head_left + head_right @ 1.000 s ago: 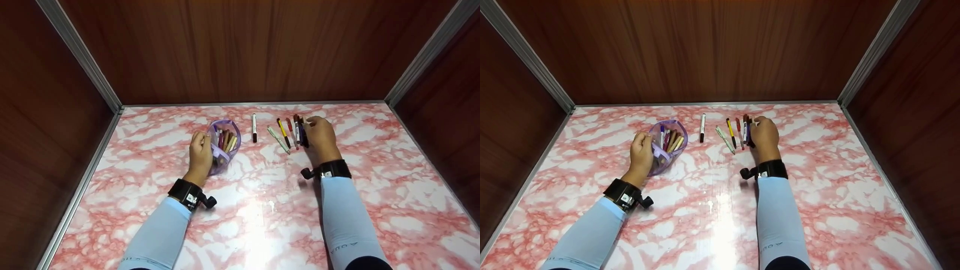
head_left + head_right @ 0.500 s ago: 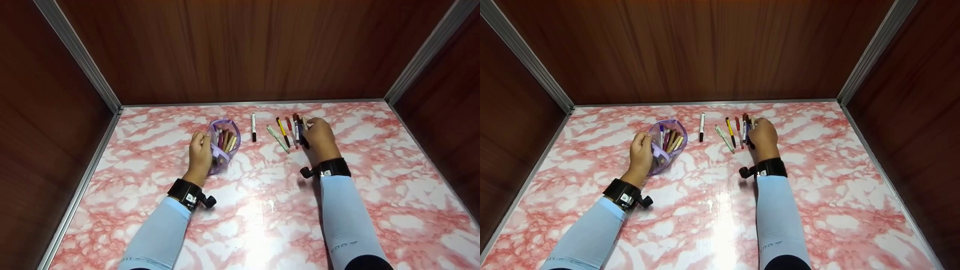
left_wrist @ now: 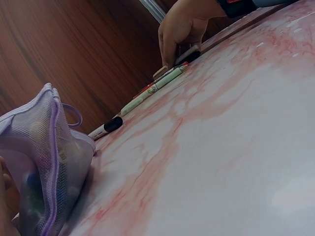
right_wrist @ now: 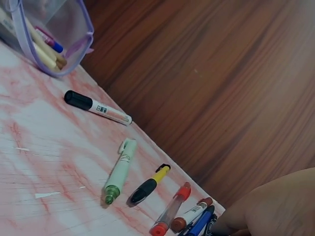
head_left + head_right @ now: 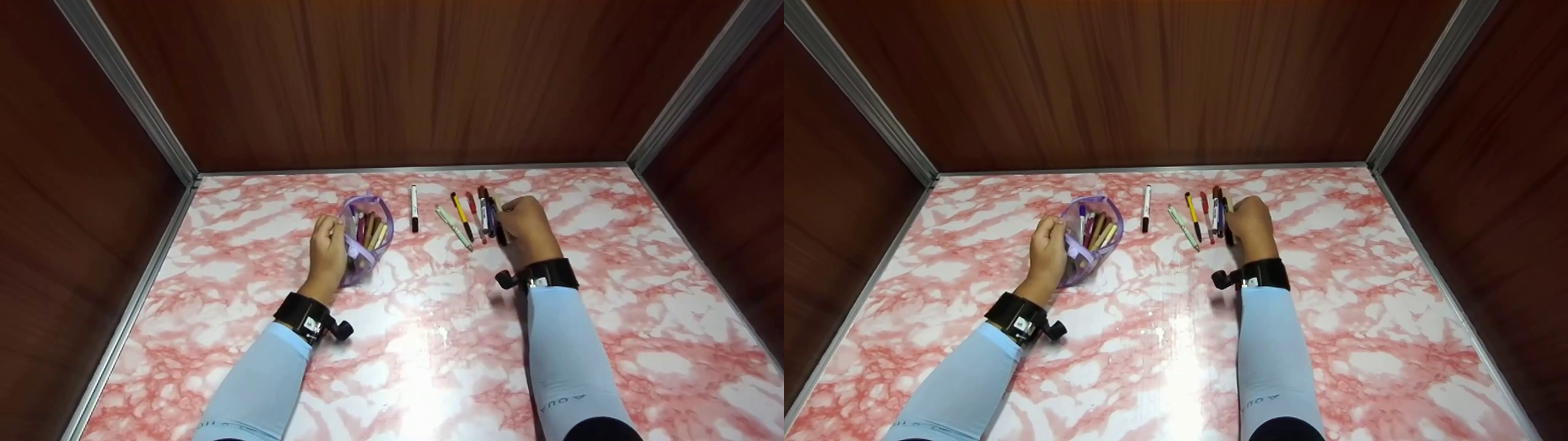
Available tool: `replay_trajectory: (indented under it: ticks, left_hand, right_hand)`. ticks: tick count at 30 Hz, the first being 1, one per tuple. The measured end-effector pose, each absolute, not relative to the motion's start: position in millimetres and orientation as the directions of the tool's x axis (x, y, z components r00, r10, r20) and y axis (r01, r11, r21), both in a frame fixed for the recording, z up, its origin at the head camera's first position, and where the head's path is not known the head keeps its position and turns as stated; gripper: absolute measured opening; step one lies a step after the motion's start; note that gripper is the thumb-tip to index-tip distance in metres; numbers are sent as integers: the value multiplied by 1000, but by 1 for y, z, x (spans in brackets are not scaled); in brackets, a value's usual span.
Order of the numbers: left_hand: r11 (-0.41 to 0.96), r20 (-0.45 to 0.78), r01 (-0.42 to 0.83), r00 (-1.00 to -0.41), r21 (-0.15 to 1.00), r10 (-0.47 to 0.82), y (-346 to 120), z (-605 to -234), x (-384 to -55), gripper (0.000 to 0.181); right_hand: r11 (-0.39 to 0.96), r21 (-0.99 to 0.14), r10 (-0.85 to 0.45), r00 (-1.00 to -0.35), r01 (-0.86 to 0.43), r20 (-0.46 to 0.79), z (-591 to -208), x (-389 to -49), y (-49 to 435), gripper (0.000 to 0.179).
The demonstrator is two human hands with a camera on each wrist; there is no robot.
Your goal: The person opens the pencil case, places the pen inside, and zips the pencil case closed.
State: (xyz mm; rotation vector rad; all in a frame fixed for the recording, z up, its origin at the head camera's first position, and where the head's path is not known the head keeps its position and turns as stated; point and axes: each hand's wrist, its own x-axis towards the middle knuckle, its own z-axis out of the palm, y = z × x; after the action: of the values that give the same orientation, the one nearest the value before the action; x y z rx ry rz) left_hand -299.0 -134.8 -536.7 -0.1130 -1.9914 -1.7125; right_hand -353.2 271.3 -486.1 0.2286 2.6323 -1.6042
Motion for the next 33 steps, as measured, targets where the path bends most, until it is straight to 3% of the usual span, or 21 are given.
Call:
replay_trajectory:
  ticks: [2,5,7,10,12,23,33]
  left_hand:
    - [206,428,384,-866,900,-259,-135,-537,-299,21]
    - [208,432,387,-864,899,-260,-134,-536,-298,22]
    - [202,429,387,-866,900,-257,-134,-536,-298,22]
    - [197,424,383,-870,902,-252,-134,-536,-297,23]
    - [193,420,381,-872,904,-250,-134,-536,-297,24]
    - [202,431,389,-867,899,-250,-135,-536,-298,23]
    - [207,411,366,-876,907,-251,-134,-535,-297,23]
  right_hand:
    - [378,-910,107,-984,170,-139,-485,-351,271,15]
    - [225,-952,115,-976,206,-184,-481,-350,270,42]
    - [259,-945,125,-977,199,-172,-476,-351,272,62]
    - [337,-926,141,-981,171,-130,-469,-357,277,76]
    - [406,-904,158,-985,132,-73,-465,-361,278,79]
    - [121,-992,152,-988,38,-19,-450,-360,236,74]
    - [-4,-999,114,-993,-37,36,-455,-361,190,72]
